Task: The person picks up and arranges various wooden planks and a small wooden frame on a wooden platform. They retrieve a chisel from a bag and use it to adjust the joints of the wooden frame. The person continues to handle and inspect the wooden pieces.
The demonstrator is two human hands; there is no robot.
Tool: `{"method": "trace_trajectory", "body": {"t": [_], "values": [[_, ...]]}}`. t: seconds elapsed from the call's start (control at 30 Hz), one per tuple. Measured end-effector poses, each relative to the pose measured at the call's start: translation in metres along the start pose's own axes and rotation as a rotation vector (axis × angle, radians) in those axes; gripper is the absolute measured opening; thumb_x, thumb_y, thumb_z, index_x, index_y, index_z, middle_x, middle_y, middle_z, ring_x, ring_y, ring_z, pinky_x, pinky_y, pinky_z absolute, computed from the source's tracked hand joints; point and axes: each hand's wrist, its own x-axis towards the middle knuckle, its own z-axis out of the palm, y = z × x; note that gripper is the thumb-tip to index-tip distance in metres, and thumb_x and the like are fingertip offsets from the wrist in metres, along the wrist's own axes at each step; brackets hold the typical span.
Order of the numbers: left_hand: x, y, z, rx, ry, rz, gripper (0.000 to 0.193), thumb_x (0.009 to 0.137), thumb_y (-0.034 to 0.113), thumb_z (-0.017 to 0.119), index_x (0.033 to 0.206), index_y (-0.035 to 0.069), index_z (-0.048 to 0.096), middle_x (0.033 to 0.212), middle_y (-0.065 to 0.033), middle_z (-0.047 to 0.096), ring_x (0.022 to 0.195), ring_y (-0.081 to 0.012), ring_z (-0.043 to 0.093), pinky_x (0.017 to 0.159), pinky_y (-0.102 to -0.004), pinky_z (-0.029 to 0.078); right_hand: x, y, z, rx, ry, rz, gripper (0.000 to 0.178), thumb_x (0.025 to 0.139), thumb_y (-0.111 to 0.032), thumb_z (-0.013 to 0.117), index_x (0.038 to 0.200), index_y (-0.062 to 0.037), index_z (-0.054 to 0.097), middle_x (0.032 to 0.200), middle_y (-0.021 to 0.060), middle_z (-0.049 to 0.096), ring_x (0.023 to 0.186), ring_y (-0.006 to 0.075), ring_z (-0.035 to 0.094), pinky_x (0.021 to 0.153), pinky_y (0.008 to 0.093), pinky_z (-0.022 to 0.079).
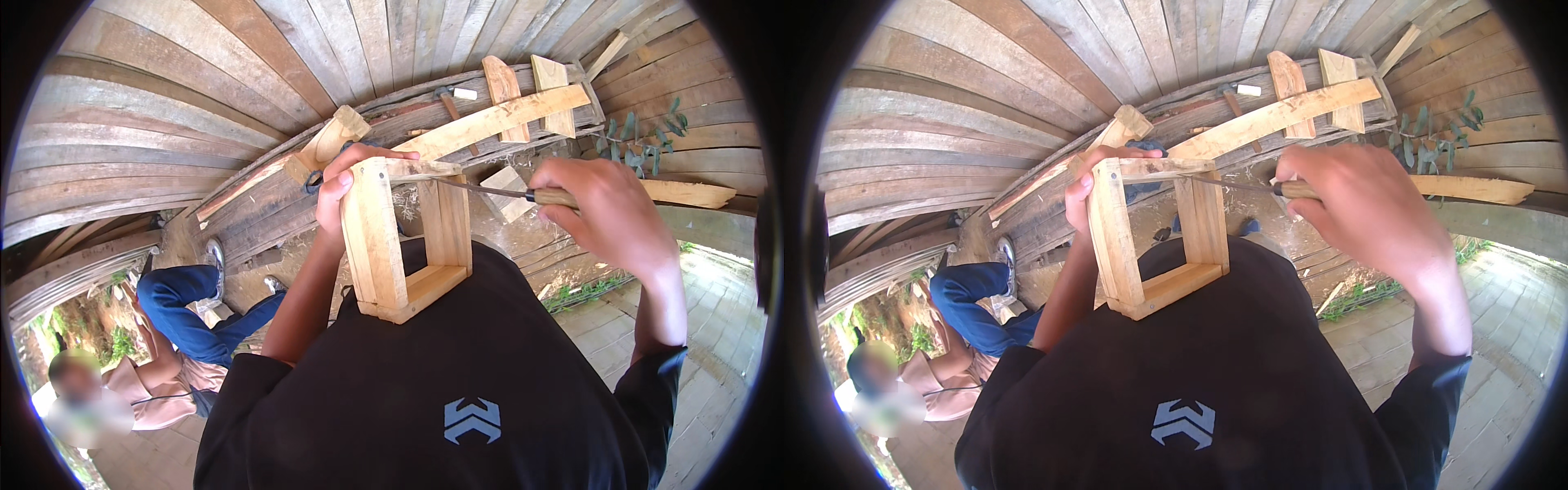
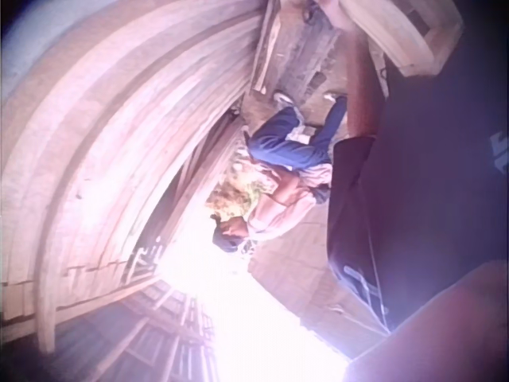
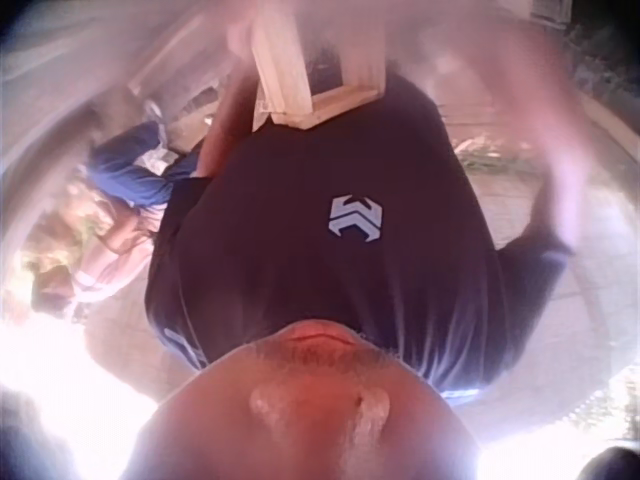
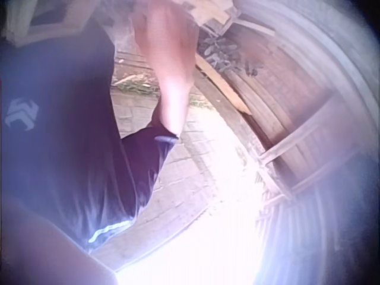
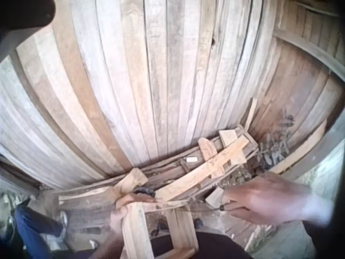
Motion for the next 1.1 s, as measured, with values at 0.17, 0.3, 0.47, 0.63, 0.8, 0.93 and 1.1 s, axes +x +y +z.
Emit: {"method": "trace_trajectory", "body": {"t": [0.17,0.3,0.47,0.63,0.8,0.93,1.1], "values": [[-0.001,0.009,-0.003,0.122,-0.011,-0.016,0.064,0.084,0.047,0.043,0.109,-0.009,0.059,0.11,-0.0266,0.063,0.102,-0.0304,0.061,0.091,-0.0385,0.045,0.024,-0.007,-0.01,-0.178,-0.031,-0.181,0.011,0.076,-0.008,0.07,0.077,-0.0035,0.06,0.072,0.0104,0.062,0.069,0.031,0.062,0.063,0.0407,0.047],[-0.005,0.013,-0.008,0.212,-0.066,0.035,0.066,0.087,0.051,0.045,0.109,-0.01,0.06,0.11,-0.0257,0.064,0.104,-0.0304,0.062,0.092,-0.039,0.046,0.038,-0.019,-0.009,-0.329,-0.005,-0.308,0.009,0.076,-0.007,0.067,0.072,-0.0031,0.061,0.065,0.0126,0.058,0.068,0.0302,0.062,0.062,0.0413,0.047],[-0.008,0.025,-0.011,0.338,-0.075,0.033,0.064,0.088,0.048,0.051,0.111,-0.01,0.061,0.111,-0.0235,0.064,0.106,-0.0303,0.062,0.094,-0.0393,0.045,0.054,-0.031,-0.011,-0.361,-0.067,-0.414,0.001,0.07,-0.001,0.063,0.072,-0.0005,0.062,0.062,0.0149,0.056,0.066,0.0302,0.062,0.061,0.0412,0.048],[-0.009,0.031,-0.006,0.334,-0.097,0.051,0.061,0.089,0.046,0.051,0.109,-0.01,0.063,0.112,-0.023,0.065,0.107,-0.0311,0.061,0.095,-0.0395,0.045,0.062,-0.033,-0.007,-0.343,0.022,-0.546,0.004,0.068,0.003,0.061,0.07,0.0012,0.064,0.062,0.0163,0.057,0.065,0.0318,0.063,0.06,0.0406,0.049],[-0.01,0.031,0.0,0.364,-0.101,0.077,0.061,0.089,0.047,0.049,0.108,-0.009,0.064,0.11,-0.0227,0.066,0.105,-0.0305,0.063,0.094,-0.0389,0.046,0.065,-0.045,-0.008,-0.285,-0.049,-0.537,0.003,0.067,0.004,0.06,0.068,0.0028,0.063,0.062,0.0174,0.057,0.067,0.0332,0.063,0.059,0.0409,0.049],[-0.008,0.04,0.009,0.427,-0.1,0.034,0.061,0.089,0.048,0.05,0.106,-0.008,0.066,0.107,-0.0207,0.067,0.101,-0.0277,0.065,0.09,-0.0368,0.048,0.07,-0.053,-0.014,-0.247,-0.205,-0.401,0.004,0.068,0.005,0.058,0.065,0.0037,0.061,0.063,0.0194,0.056,0.068,0.0342,0.063,0.06,0.0429,0.049],[-0.01,0.031,0.003,0.404,-0.111,0.053,0.06,0.088,0.048,0.051,0.106,-0.007,0.067,0.106,-0.019,0.068,0.095,-0.0245,0.066,0.084,-0.0342,0.05,0.074,-0.048,-0.01,-0.238,-0.223,-0.339,0.007,0.07,0.006,0.057,0.064,0.0043,0.058,0.063,0.0211,0.055,0.066,0.0353,0.062,0.061,0.0441,0.048]]}}
